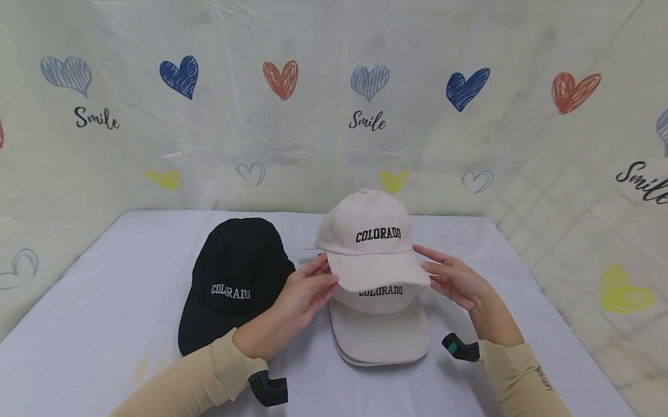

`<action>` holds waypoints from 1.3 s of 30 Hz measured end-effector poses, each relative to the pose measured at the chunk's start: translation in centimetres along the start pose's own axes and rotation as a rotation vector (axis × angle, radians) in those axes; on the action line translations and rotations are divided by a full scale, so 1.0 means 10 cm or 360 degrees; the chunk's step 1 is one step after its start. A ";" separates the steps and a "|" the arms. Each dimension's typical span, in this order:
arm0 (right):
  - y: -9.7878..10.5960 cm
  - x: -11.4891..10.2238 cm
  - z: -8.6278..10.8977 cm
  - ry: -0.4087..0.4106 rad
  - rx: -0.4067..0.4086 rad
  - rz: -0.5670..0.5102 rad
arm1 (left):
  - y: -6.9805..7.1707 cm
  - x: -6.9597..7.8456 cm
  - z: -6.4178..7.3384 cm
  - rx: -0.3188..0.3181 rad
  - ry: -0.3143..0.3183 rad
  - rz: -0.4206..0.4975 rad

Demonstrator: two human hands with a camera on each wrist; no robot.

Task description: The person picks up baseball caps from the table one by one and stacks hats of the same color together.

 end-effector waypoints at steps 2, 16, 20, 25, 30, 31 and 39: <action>0.01 0.00 0.00 -0.0001 0.0008 0.0017 | 0.00 0.01 -0.01 0.0009 0.0018 0.0007; -0.01 0.02 0.04 -0.0049 0.0021 0.0091 | 0.05 -0.03 0.02 0.0033 0.0031 -0.0021; 0.00 0.03 0.06 -0.0050 0.0006 0.0148 | 0.06 -0.05 0.04 0.0012 0.0006 -0.0055; 0.02 0.07 0.08 -0.0090 -0.0004 0.0212 | 0.10 -0.08 0.07 0.0024 -0.0012 -0.0107; 0.03 0.10 0.08 -0.0119 -0.0001 0.0286 | 0.13 -0.11 0.10 0.0033 -0.0027 -0.0157; 0.03 0.10 0.08 -0.0124 -0.0003 0.0300 | 0.14 -0.12 0.11 0.0038 -0.0030 -0.0172; 0.04 0.13 0.11 -0.0181 -0.0031 0.0368 | 0.18 -0.18 0.16 0.0064 -0.0081 -0.0238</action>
Point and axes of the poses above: each hand's wrist, its own z-axis away from the middle knuckle, its own y-axis out of the back of the hand, x = y × z, the point moved 3 cm from there along -z, towards the middle knuckle, and after that the axes turned 13 degrees about z, right-handed, at the moved point
